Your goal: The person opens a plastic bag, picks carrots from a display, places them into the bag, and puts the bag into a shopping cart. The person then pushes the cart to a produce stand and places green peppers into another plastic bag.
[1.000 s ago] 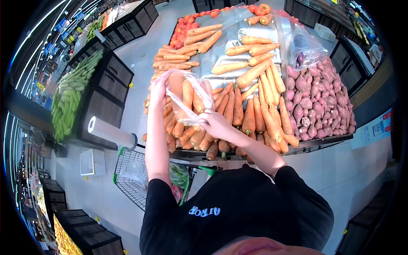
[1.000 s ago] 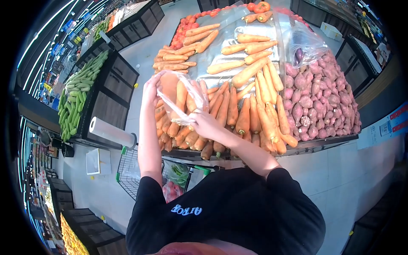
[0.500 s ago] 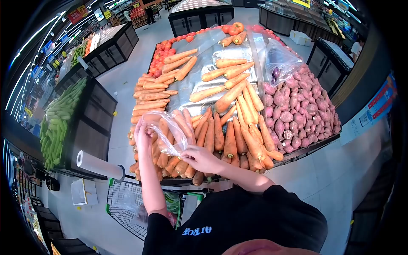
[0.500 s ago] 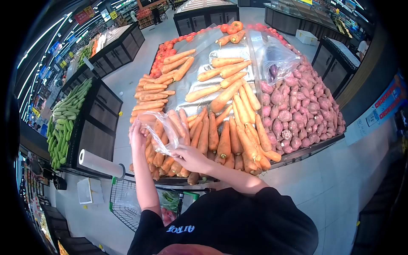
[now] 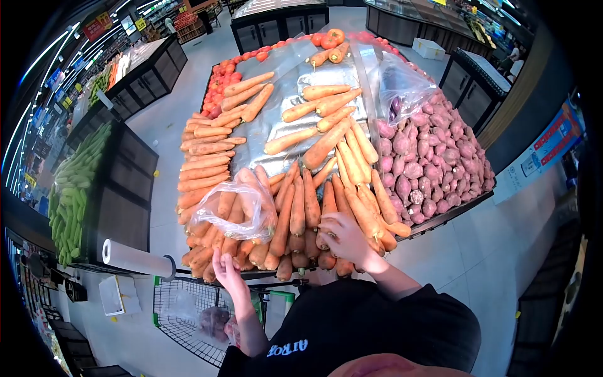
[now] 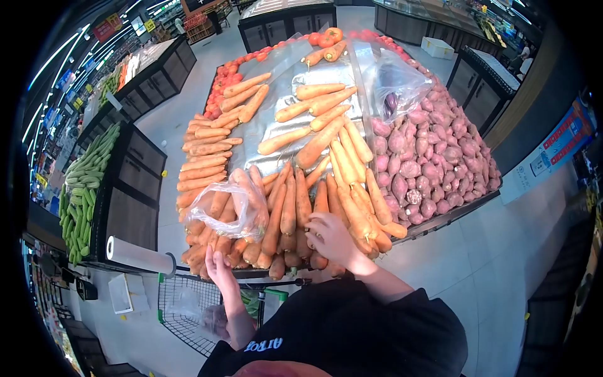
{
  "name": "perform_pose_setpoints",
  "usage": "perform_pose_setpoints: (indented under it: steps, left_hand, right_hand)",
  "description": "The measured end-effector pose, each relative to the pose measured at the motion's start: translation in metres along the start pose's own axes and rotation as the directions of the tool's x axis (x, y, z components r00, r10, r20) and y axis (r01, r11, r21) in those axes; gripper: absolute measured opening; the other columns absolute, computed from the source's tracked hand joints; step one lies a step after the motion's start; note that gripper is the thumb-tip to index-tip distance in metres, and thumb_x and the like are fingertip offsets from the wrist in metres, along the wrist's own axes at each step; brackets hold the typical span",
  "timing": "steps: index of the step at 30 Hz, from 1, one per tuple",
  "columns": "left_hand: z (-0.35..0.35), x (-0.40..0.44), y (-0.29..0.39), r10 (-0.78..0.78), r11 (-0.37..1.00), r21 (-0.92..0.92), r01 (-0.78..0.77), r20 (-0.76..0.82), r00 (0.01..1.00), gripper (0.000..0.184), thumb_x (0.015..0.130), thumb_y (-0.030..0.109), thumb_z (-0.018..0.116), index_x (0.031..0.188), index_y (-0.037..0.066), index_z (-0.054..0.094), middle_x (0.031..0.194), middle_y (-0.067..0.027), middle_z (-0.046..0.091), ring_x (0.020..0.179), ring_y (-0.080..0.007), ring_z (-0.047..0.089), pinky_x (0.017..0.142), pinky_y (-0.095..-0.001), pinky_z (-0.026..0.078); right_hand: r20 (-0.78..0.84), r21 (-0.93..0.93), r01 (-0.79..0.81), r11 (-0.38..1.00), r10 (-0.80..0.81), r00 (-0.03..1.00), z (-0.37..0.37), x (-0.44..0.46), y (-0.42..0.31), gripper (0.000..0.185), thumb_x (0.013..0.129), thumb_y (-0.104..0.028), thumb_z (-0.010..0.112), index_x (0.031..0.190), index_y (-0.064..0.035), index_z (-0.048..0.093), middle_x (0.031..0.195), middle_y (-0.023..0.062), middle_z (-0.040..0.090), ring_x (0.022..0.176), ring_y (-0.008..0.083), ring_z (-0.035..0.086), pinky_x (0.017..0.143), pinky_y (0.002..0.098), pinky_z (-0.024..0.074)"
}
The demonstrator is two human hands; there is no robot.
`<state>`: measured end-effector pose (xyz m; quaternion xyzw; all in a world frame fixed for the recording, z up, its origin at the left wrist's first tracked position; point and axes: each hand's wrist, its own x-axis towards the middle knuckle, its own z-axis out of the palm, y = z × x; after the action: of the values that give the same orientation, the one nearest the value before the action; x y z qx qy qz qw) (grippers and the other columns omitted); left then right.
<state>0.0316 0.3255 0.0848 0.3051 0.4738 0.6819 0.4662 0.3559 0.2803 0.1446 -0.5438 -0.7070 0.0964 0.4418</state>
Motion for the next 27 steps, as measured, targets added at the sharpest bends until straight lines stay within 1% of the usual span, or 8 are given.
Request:
perform_pose_setpoints:
  steps: [2,5,9,13,16,21,24,27]
  left_hand:
    - [-0.009,-0.022,-0.004,-0.027,0.998,0.061,0.027,0.005,1.000,0.044,0.098,0.011,0.064,0.137,0.001,0.048,0.084,0.0033,0.056,0.063,-0.0029,0.044,0.056,-0.0182,0.037]
    - [-0.007,-0.033,-0.006,-0.056,0.991,0.123,0.050,0.046,0.997,0.038,0.098,0.011,0.063,0.133,0.001,0.052,0.085,0.0027,0.058,0.064,-0.0022,0.044,0.055,-0.0177,0.037]
    - [0.018,-0.033,0.001,-0.101,0.991,0.101,0.094,0.074,0.992,0.025,0.101,0.017,0.060,0.121,0.001,0.060,0.076,0.0024,0.057,0.058,-0.0022,0.042,0.053,-0.0177,0.035]
    - [0.047,-0.025,0.002,-0.057,0.995,0.091,0.045,0.133,0.990,0.020,0.103,0.020,0.057,0.110,0.002,0.064,0.064,0.0037,0.052,0.053,-0.0030,0.040,0.050,-0.0183,0.033]
    - [0.063,-0.026,0.006,-0.037,0.995,0.100,0.018,0.189,0.981,0.020,0.103,0.020,0.057,0.109,0.002,0.064,0.062,0.0041,0.051,0.052,-0.0026,0.040,0.049,-0.0184,0.032]
    - [0.062,-0.031,-0.001,-0.013,0.990,0.136,-0.022,0.251,0.968,0.021,0.103,0.020,0.057,0.104,0.001,0.065,0.062,0.0037,0.052,0.053,-0.0019,0.041,0.050,-0.0179,0.032]
    - [0.061,-0.039,0.000,-0.024,0.982,0.185,-0.030,0.284,0.959,0.031,0.104,0.024,0.055,0.088,0.001,0.067,0.058,0.0023,0.052,0.050,-0.0031,0.043,0.049,-0.0188,0.032]
    - [0.057,-0.044,0.002,-0.092,0.972,0.233,0.021,0.297,0.950,0.061,0.107,0.036,0.047,0.060,0.001,0.063,0.049,-0.0016,0.053,0.043,-0.0065,0.044,0.046,-0.0213,0.034]
  right_hand:
    - [-0.042,-0.329,-0.048,0.943,0.036,0.998,-0.031,-0.014,0.008,0.032,0.080,-0.012,0.075,0.110,-0.0048,0.067,0.125,0.0139,0.057,0.117,0.0349,0.055,0.097,0.0442,0.0457]
    - [-0.027,-0.497,-0.186,0.847,0.199,0.980,-0.040,-0.049,0.037,0.037,0.083,-0.015,0.070,0.117,-0.0035,0.064,0.136,0.0207,0.050,0.127,0.0405,0.047,0.106,0.0493,0.0387]
    - [0.036,-0.501,-0.164,0.850,0.209,0.977,-0.034,-0.063,0.049,0.048,0.084,-0.014,0.067,0.129,-0.0022,0.057,0.143,0.0237,0.043,0.131,0.0437,0.042,0.108,0.0510,0.0378]
    - [-0.016,-0.453,-0.276,0.848,0.302,0.953,-0.029,-0.057,0.053,0.055,0.085,-0.008,0.064,0.137,-0.0004,0.050,0.142,0.0235,0.044,0.127,0.0424,0.045,0.107,0.0504,0.0394]
    - [-0.130,-0.378,-0.331,0.865,0.304,0.944,-0.031,-0.055,0.049,0.056,0.082,-0.011,0.068,0.134,0.0003,0.051,0.137,0.0227,0.048,0.121,0.0410,0.048,0.106,0.0478,0.0397]
    - [-0.098,-0.557,-0.444,0.702,0.475,0.874,-0.049,-0.061,0.042,0.071,0.076,-0.028,0.078,0.135,0.0001,0.051,0.133,0.0204,0.052,0.118,0.0369,0.051,0.099,0.0452,0.0439]
    - [-0.132,-0.547,-0.448,0.707,0.456,0.880,-0.053,-0.062,0.046,0.069,0.074,-0.032,0.080,0.129,0.0008,0.057,0.122,0.0192,0.060,0.109,0.0350,0.058,0.093,0.0418,0.0483]
    - [-0.268,-0.379,-0.512,0.771,0.438,0.858,-0.060,-0.052,0.055,0.059,0.075,-0.033,0.081,0.119,0.0024,0.063,0.108,0.0190,0.068,0.097,0.0347,0.065,0.087,0.0406,0.0527]
